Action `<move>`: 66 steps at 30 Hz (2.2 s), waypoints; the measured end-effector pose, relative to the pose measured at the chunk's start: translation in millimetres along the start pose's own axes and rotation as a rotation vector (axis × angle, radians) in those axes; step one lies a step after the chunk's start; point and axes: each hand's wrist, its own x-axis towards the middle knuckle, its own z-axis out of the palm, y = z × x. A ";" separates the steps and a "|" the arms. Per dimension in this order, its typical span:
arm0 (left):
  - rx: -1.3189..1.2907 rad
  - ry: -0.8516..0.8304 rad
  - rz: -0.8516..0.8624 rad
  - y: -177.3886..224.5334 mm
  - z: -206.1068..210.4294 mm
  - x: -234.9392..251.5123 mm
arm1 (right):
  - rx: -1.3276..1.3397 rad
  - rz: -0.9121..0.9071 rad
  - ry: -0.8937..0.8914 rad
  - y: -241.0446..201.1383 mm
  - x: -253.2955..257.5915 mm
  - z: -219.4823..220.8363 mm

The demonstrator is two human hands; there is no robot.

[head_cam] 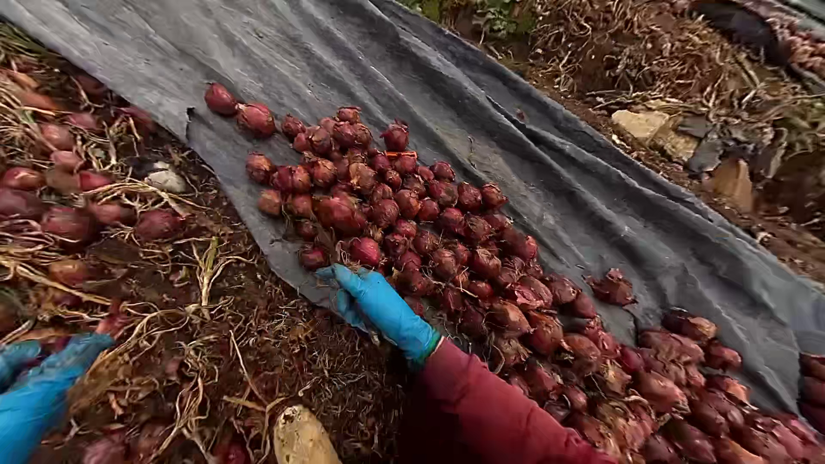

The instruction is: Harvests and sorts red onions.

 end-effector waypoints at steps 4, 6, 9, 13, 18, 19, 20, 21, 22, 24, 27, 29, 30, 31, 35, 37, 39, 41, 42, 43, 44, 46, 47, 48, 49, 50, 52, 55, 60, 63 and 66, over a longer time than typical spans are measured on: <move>0.188 -0.218 -0.282 -133.8 -19.5 -46.1 | -0.089 0.043 -0.043 46.8 -7.3 22.1; 0.326 -0.555 -0.319 -169.9 -1.6 -94.8 | -0.149 0.050 -0.113 78.8 -20.1 45.1; 0.278 -0.849 -0.338 -192.3 36.9 -160.9 | -0.163 0.135 -0.171 114.5 -47.6 76.7; 0.306 -0.582 -0.303 -221.8 76.5 -186.3 | -0.169 0.319 -0.243 132.1 -75.7 116.4; 0.658 -0.667 -0.253 -275.6 125.3 -127.8 | -0.246 0.388 -0.276 126.9 -78.2 140.0; 0.649 -0.653 -0.312 -289.5 123.1 -119.0 | -0.245 0.360 -0.280 127.6 -76.1 138.5; 0.634 -0.619 -0.360 -305.9 116.1 -116.6 | -0.242 0.330 -0.278 129.3 -73.9 135.0; 0.612 -0.592 -0.410 -317.1 103.9 -115.8 | -0.229 0.304 -0.273 132.4 -71.0 130.5; 0.596 -0.567 -0.456 -320.7 89.6 -115.5 | -0.209 0.286 -0.270 135.8 -67.6 125.4; 0.548 -0.489 -0.531 -301.9 64.2 -108.6 | -0.141 0.302 -0.283 143.4 -54.8 116.7; 0.445 -0.390 -0.457 -235.9 40.1 -84.7 | -0.071 0.395 -0.403 148.0 -40.8 119.6; 0.356 -0.348 -0.258 -190.9 37.1 -67.4 | -0.063 0.297 -0.527 132.6 -35.8 129.8; 0.333 -0.365 -0.150 -170.0 39.0 -58.2 | -0.053 0.223 -0.544 118.1 -33.0 137.1; 0.327 -0.422 -0.068 -149.4 42.5 -51.7 | -0.036 0.146 -0.515 103.2 -32.2 143.7; 0.471 -0.714 0.095 -96.0 45.0 -41.2 | -0.206 -0.098 -0.324 60.8 -25.5 144.0; 0.551 -0.640 0.091 -89.7 37.1 -28.6 | -0.231 -0.027 -0.340 46.7 -19.8 129.2; 0.498 -0.479 0.078 -84.8 36.9 -17.1 | -0.178 0.036 -0.327 46.7 -13.9 115.0; 0.538 -0.512 0.113 -62.0 50.5 -13.1 | -0.250 0.078 -0.375 55.3 -6.9 100.5; 0.624 -0.640 0.140 -41.6 61.5 -14.5 | -0.327 0.081 -0.438 56.8 -5.0 92.5; 0.702 -0.774 0.192 -20.6 75.3 -16.5 | -0.394 0.074 -0.475 55.5 -5.0 85.4; 0.744 -0.858 0.257 -3.4 89.8 -16.8 | -0.431 0.055 -0.470 52.8 -6.7 78.0; 0.740 -0.832 0.322 15.4 106.1 -1.4 | -0.319 -0.002 -0.310 47.6 -13.0 58.7; 0.707 -0.721 0.300 14.8 106.5 13.6 | -0.211 -0.042 -0.168 42.5 -14.9 48.0; 0.660 -0.590 0.256 8.5 100.0 26.2 | -0.085 -0.087 -0.013 36.6 -16.8 37.1; 0.563 -0.466 0.188 -2.3 85.7 33.9 | 0.023 -0.113 0.133 28.1 -16.6 24.3; 0.439 -0.350 0.121 -16.4 64.7 37.3 | 0.081 -0.133 0.238 19.6 -15.4 9.0; 0.258 -0.122 -0.029 -64.0 13.9 29.7 | 0.120 -0.152 0.321 21.7 -22.2 -13.5; 0.171 0.210 -0.402 -182.0 -60.9 -0.5 | 0.158 -0.050 0.238 60.1 -34.9 -9.1; 0.280 0.257 -0.804 -334.1 -81.6 -23.0 | 0.045 0.204 0.079 121.9 -32.4 66.7; 0.195 0.035 -0.792 -367.4 -22.4 -24.2 | -0.062 0.246 -0.056 130.9 -28.1 111.5; -0.083 0.064 -0.775 -406.2 30.7 -28.9 | -0.107 0.218 -0.160 125.1 -24.2 133.2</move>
